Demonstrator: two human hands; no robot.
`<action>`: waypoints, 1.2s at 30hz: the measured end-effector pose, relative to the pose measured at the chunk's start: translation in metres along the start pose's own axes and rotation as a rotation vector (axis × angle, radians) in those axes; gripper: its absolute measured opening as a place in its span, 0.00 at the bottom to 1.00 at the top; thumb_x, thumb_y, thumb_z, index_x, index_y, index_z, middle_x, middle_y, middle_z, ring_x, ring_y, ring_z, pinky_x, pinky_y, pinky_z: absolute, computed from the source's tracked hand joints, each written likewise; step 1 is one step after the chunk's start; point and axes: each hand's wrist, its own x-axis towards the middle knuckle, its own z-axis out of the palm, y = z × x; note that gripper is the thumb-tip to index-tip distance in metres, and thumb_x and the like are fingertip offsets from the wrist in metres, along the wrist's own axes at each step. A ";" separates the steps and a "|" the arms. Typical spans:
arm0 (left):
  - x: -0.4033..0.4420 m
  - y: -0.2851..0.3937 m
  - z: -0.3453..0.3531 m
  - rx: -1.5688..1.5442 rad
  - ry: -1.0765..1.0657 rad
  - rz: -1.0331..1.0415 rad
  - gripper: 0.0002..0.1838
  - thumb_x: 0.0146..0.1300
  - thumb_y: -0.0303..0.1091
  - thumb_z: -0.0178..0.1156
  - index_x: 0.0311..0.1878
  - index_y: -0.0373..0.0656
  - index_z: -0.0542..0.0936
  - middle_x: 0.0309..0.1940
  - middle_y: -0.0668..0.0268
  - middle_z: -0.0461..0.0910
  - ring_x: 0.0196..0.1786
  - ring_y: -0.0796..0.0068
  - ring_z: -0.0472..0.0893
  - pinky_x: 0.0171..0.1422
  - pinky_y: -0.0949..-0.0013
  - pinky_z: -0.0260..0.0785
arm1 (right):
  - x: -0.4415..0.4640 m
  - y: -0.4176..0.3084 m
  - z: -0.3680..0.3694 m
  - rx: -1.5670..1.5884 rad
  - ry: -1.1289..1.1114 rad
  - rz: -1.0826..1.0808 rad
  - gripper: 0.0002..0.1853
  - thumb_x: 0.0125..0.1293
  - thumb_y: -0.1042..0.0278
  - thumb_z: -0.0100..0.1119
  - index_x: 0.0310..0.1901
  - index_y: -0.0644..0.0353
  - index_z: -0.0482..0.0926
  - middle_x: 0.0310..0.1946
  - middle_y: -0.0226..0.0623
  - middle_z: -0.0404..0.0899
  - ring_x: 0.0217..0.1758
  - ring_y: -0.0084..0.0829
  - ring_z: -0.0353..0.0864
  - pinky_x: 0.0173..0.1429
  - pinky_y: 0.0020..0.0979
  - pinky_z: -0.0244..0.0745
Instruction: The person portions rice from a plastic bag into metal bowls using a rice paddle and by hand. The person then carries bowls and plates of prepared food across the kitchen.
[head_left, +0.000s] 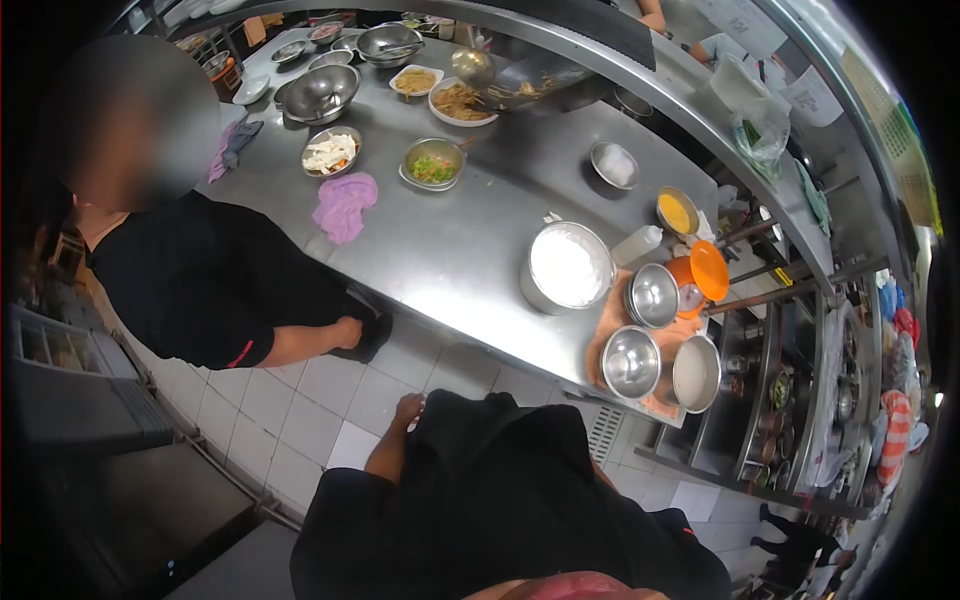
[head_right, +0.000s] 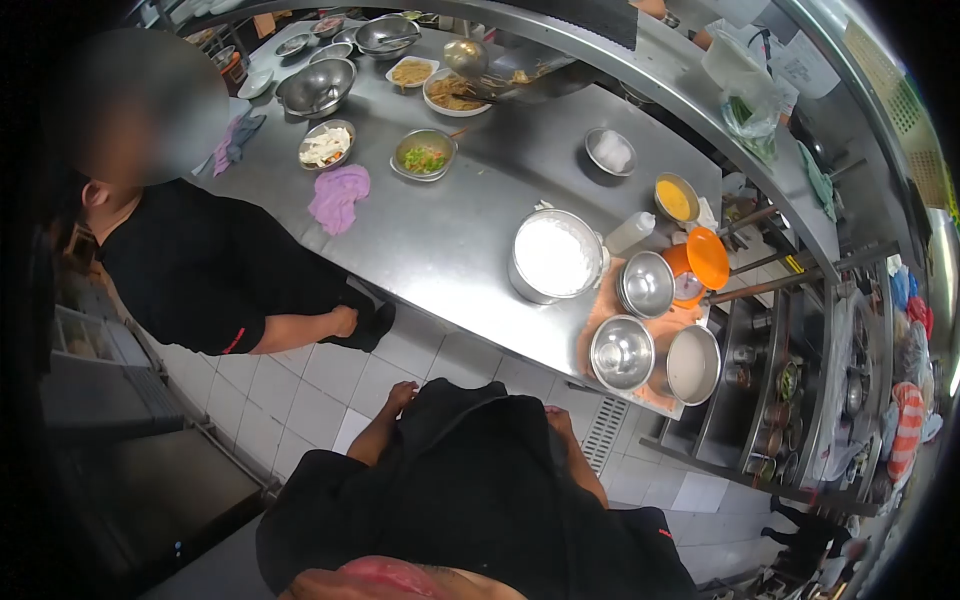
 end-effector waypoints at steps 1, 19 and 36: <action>0.007 0.002 0.004 -0.003 -0.035 0.060 0.20 0.58 0.50 0.54 0.44 0.44 0.78 0.31 0.64 0.79 0.30 0.71 0.79 0.28 0.64 0.73 | 0.005 0.001 0.001 0.037 -0.015 -0.020 0.14 0.61 0.76 0.46 0.43 0.67 0.81 0.36 0.35 0.84 0.38 0.24 0.81 0.44 0.27 0.76; -0.017 0.046 -0.005 -0.041 0.063 0.020 0.16 0.63 0.44 0.53 0.48 0.47 0.77 0.31 0.67 0.79 0.27 0.74 0.78 0.25 0.68 0.68 | 0.039 -0.036 -0.004 0.115 -0.175 -0.290 0.10 0.62 0.76 0.53 0.43 0.68 0.80 0.36 0.34 0.83 0.39 0.21 0.79 0.47 0.24 0.74; -0.015 0.033 0.002 -0.024 0.017 0.180 0.16 0.63 0.43 0.53 0.48 0.44 0.78 0.30 0.65 0.79 0.27 0.73 0.79 0.25 0.69 0.71 | 0.044 -0.025 0.003 0.092 -0.022 0.095 0.12 0.60 0.80 0.48 0.39 0.65 0.83 0.34 0.31 0.85 0.37 0.20 0.81 0.43 0.25 0.77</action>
